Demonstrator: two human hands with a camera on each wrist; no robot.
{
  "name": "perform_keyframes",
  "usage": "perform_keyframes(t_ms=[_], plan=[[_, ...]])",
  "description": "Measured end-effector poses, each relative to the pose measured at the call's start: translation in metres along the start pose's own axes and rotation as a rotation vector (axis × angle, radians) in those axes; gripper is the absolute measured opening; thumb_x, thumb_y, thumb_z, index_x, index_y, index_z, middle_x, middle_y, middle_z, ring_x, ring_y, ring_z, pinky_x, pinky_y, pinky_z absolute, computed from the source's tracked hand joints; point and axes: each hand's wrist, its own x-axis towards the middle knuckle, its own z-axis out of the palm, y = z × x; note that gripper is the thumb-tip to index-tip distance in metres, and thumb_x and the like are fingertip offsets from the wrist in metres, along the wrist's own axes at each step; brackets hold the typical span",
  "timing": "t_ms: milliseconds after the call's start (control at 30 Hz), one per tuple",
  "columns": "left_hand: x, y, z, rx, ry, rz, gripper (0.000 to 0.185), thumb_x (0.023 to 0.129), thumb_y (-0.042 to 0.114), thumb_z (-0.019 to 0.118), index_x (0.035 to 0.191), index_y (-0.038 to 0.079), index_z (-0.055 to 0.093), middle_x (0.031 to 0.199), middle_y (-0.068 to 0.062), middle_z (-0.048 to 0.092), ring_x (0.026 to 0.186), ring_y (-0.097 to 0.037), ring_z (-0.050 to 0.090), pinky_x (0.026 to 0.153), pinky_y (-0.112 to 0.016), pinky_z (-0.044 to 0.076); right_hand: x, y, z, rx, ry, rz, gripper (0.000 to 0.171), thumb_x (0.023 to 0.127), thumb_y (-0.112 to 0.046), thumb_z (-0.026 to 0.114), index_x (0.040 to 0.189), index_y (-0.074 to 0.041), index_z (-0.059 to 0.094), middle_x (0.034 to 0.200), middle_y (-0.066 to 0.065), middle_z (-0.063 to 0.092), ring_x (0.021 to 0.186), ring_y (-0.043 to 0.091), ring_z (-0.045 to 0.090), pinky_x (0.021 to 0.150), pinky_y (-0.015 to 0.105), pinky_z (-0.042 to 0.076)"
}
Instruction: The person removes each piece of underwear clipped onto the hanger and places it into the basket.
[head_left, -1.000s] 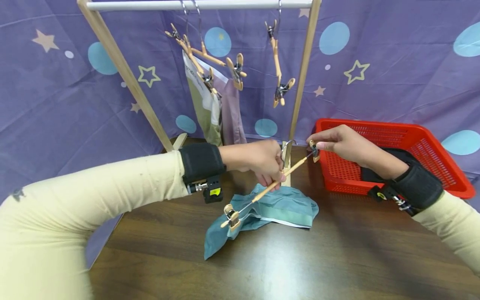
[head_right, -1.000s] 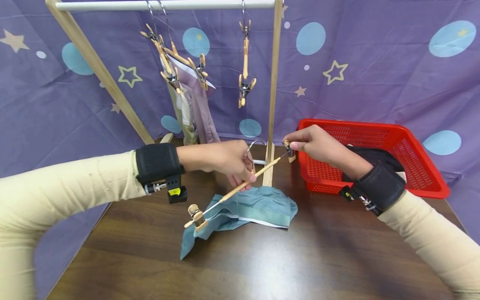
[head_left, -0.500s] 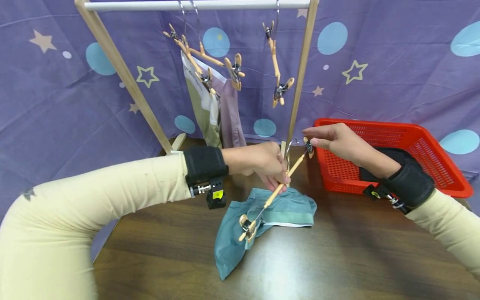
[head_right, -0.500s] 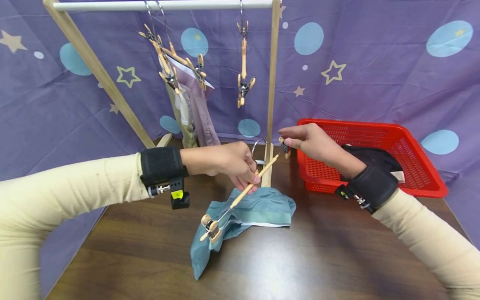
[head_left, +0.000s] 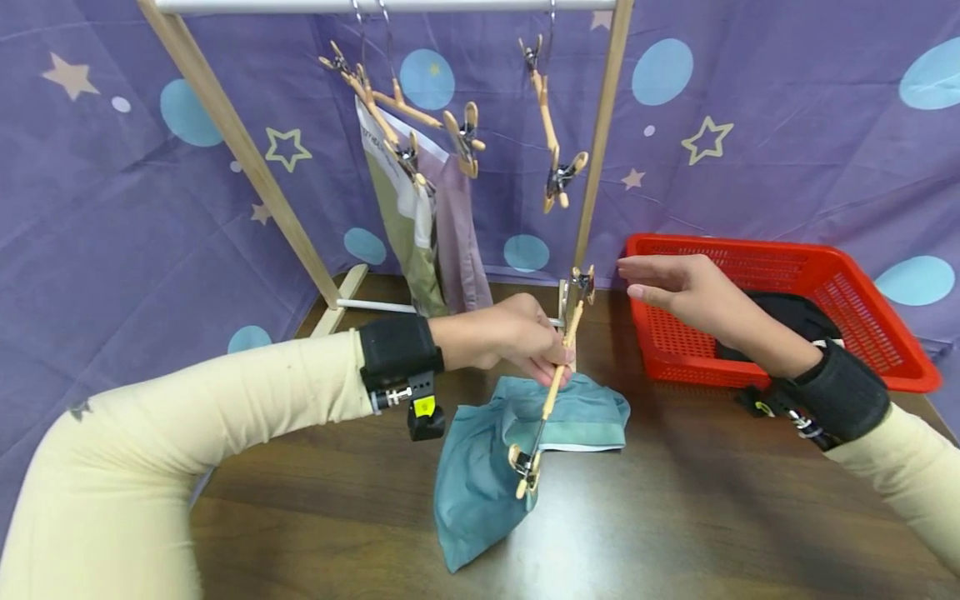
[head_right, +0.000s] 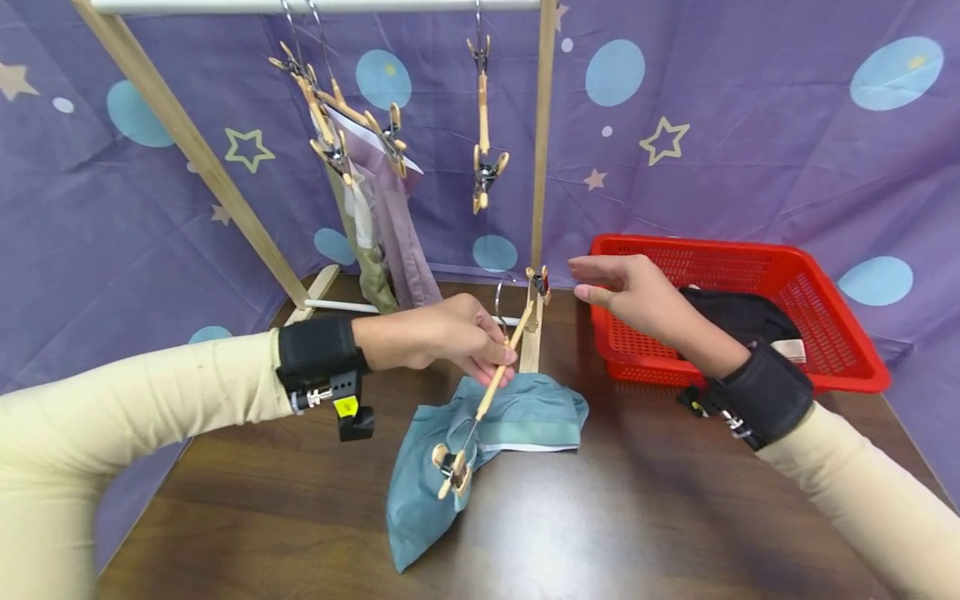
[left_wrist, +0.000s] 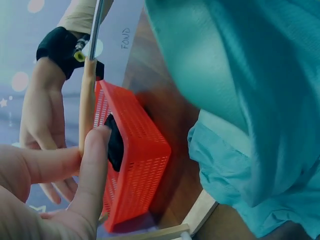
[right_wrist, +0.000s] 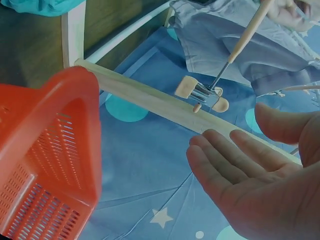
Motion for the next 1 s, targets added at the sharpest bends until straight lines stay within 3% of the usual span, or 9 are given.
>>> perform_keyframes(t_ms=[233, 367, 533, 600, 833, 1000], plan=[[0.002, -0.007, -0.003, -0.092, 0.057, 0.006, 0.016, 0.097, 0.001, 0.067, 0.107, -0.011, 0.069, 0.111, -0.028, 0.072, 0.059, -0.010, 0.069, 0.062, -0.020, 0.062, -0.017, 0.002, 0.004, -0.027, -0.041, -0.017, 0.046, 0.102, -0.027, 0.064, 0.145, -0.012, 0.057, 0.138, 0.014, 0.065, 0.126, 0.031, 0.064, 0.102, 0.047, 0.056], [0.001, -0.010, -0.001, -0.122, 0.072, 0.016, 0.021, 0.098, 0.000, 0.065, 0.114, -0.013, 0.066, 0.109, -0.028, 0.073, 0.062, -0.012, 0.070, 0.065, -0.021, 0.063, -0.029, -0.005, 0.009, -0.036, -0.068, -0.060, 0.044, 0.101, -0.027, 0.066, 0.141, -0.010, 0.060, 0.135, 0.013, 0.068, 0.118, 0.027, 0.069, 0.096, 0.029, 0.060], [-0.002, -0.013, -0.002, -0.151, 0.117, 0.031, 0.024, 0.097, -0.001, 0.066, 0.116, -0.014, 0.065, 0.087, -0.018, 0.076, 0.061, -0.010, 0.067, 0.066, -0.021, 0.063, -0.044, -0.016, 0.014, -0.068, -0.084, -0.135, 0.039, 0.100, -0.026, 0.068, 0.136, -0.012, 0.066, 0.129, 0.007, 0.072, 0.112, 0.018, 0.071, 0.088, 0.010, 0.053], [-0.003, -0.013, -0.003, -0.169, 0.136, 0.036, 0.023, 0.096, -0.001, 0.066, 0.116, -0.014, 0.065, 0.085, -0.015, 0.075, 0.061, -0.011, 0.067, 0.069, -0.023, 0.064, -0.048, -0.019, 0.016, -0.087, -0.091, -0.158, 0.036, 0.100, -0.027, 0.067, 0.134, -0.015, 0.067, 0.127, 0.003, 0.073, 0.111, 0.011, 0.070, 0.088, 0.011, 0.055], [-0.001, -0.013, -0.008, -0.244, 0.168, 0.055, 0.023, 0.098, -0.001, 0.064, 0.117, -0.014, 0.066, 0.116, -0.030, 0.070, 0.064, -0.011, 0.069, 0.074, -0.024, 0.064, -0.062, -0.029, 0.022, -0.078, -0.121, -0.192, 0.032, 0.100, -0.025, 0.068, 0.130, -0.017, 0.070, 0.122, -0.002, 0.075, 0.105, 0.000, 0.066, 0.086, 0.018, 0.057], [0.006, -0.014, -0.009, -0.320, 0.200, 0.076, 0.024, 0.098, 0.001, 0.065, 0.116, -0.015, 0.065, 0.099, -0.023, 0.074, 0.063, -0.011, 0.069, 0.074, -0.023, 0.064, -0.071, -0.036, 0.026, -0.012, -0.136, -0.158, 0.031, 0.100, -0.023, 0.067, 0.129, -0.014, 0.071, 0.114, -0.002, 0.077, 0.097, 0.003, 0.068, 0.080, 0.020, 0.059]])
